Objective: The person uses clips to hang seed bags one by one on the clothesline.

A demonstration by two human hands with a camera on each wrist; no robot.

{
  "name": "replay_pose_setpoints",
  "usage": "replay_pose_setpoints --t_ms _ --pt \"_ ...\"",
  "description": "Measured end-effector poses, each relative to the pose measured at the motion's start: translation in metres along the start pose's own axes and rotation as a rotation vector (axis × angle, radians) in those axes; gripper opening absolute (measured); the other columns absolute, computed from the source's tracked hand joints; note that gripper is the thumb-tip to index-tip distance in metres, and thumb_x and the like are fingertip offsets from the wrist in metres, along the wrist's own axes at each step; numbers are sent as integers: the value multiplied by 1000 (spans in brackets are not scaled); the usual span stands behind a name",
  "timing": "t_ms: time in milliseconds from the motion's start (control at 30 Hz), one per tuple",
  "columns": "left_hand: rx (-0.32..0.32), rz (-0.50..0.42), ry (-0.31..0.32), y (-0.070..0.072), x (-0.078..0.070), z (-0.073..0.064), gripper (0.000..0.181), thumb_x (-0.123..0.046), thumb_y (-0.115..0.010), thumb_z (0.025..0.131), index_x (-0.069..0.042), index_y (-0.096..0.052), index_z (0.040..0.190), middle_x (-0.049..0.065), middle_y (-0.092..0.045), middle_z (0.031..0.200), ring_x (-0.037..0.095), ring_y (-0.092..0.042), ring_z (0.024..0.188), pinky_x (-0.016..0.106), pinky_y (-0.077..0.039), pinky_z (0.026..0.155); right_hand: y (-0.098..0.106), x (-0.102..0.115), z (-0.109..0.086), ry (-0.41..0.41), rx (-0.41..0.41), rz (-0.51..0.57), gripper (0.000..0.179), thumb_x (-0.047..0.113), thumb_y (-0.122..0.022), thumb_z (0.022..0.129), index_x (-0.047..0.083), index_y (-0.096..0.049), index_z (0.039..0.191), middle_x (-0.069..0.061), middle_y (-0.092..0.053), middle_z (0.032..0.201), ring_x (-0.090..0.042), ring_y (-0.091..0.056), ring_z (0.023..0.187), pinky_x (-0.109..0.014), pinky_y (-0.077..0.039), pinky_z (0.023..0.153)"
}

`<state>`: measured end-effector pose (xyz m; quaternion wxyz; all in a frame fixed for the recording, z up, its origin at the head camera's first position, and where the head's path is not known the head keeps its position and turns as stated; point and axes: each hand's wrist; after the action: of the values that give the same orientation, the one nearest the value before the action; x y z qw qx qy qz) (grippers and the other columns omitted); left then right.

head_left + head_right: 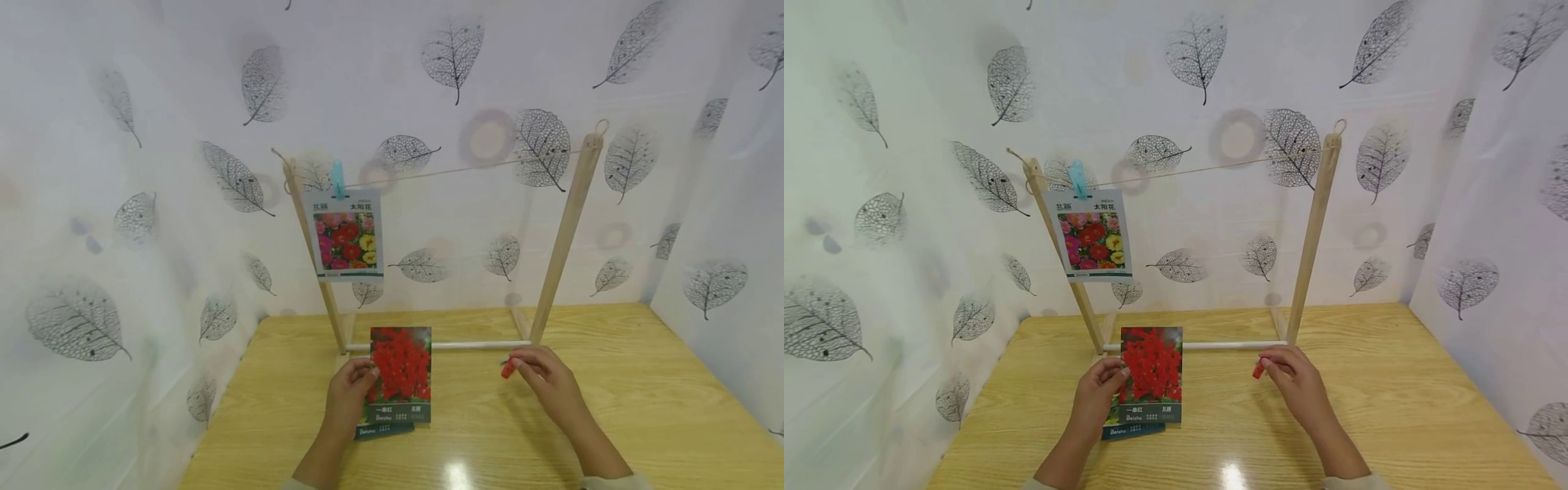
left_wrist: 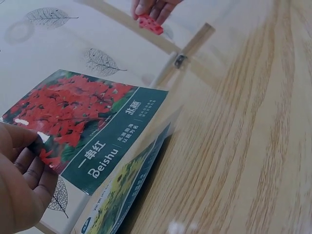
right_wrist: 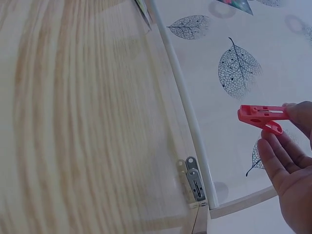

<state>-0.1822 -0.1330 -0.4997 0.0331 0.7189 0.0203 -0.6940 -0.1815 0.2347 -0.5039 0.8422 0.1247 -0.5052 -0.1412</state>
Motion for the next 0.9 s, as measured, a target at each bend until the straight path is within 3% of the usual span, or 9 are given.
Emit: replay_pose_setpoints --t_ms 300,767,900 --pt "7 4 -11 2 -3 -1 30 -18 -70 95 -1 -62 119 3 -65 99 11 -61 87 20 -53 73 -2 5 3 57 -23 -19 22 -2 -63 97 5 -69 117 -13 -65 110 0 -63 100 -10 -52 86" --pt "-38 -1 -33 0 -8 2 26 -14 -71 93 0 -65 114 1 -65 92 9 -62 82 21 -53 70 2 11 8 46 -49 -104 18 2 -65 97 3 -70 114 -10 -65 116 8 -58 104 -5 -47 90" --pt "-38 -10 -48 0 -9 2 26 -14 -71 93 2 -64 114 1 -65 92 9 -63 82 21 -55 74 3 13 10 49 -52 -70 18 1 -64 97 0 -70 114 -12 -66 115 6 -59 104 -7 -49 90"
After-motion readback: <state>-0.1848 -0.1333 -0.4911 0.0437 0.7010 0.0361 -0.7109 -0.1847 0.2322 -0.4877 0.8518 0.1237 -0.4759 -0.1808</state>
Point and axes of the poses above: each hand's wrist, its own z-axis towards the middle knuckle, its own y-axis out of the back of the hand, x = y × z
